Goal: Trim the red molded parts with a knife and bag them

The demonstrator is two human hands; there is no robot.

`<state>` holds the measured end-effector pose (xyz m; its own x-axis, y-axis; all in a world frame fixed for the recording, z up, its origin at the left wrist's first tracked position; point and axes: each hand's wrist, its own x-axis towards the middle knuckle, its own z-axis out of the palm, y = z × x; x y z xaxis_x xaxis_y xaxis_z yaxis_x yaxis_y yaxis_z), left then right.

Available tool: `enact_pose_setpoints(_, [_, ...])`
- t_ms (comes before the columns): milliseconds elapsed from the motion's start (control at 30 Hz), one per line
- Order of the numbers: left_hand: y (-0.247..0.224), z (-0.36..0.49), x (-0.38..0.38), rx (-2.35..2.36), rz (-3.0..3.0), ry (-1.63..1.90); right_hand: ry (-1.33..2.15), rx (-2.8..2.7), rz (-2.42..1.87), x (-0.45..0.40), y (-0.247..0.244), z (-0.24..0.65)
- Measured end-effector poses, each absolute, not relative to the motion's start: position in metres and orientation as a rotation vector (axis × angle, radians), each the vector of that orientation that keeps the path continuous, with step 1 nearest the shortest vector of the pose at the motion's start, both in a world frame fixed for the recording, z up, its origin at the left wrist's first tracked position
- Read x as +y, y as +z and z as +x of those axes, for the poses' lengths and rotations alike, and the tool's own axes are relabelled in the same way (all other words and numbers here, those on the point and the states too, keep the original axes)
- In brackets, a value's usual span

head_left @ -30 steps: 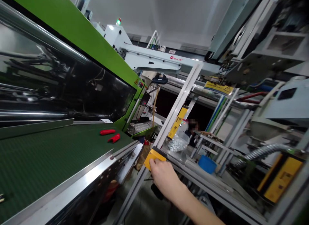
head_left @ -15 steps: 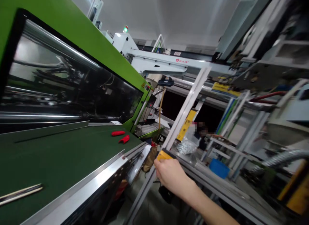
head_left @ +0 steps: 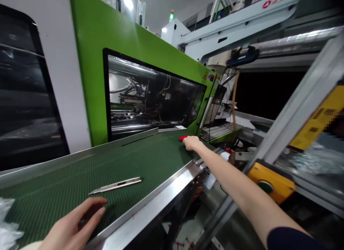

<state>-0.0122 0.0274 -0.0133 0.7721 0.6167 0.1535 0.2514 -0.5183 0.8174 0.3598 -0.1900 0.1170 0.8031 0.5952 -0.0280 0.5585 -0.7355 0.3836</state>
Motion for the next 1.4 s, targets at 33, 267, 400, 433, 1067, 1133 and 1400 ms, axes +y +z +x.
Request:
enact_pose_setpoints(33, [-0.012,-0.013,0.026,0.626,2.122,0.475,0.121,0.891,2.590,-0.186,0.112,0.366])
enact_pose_setpoints(267, [0.024,-0.017,0.010,0.671,2.133,0.245,0.170,0.975,2.502,-0.175,0.095,0.396])
enact_pose_setpoints(400, [0.033,-0.017,0.001,0.654,2.133,0.234,0.181,1.037,2.460,-0.172,0.093,0.398])
enact_pose_setpoints(433, [0.034,-0.017,0.000,0.642,2.137,0.237,0.192,1.056,2.446,-0.171,0.094,0.397])
enact_pose_setpoints(1067, [0.032,-0.024,-0.016,0.519,2.160,0.738,0.695,2.100,1.990,-0.092,0.088,0.165])
enact_pose_setpoints(1133, [0.030,-0.024,-0.025,0.479,2.129,0.918,0.782,2.202,1.997,-0.108,0.101,0.142])
enact_pose_setpoints(1400, [0.050,-0.083,-0.087,0.580,1.770,1.198,0.423,2.651,2.284,-0.139,0.123,0.062])
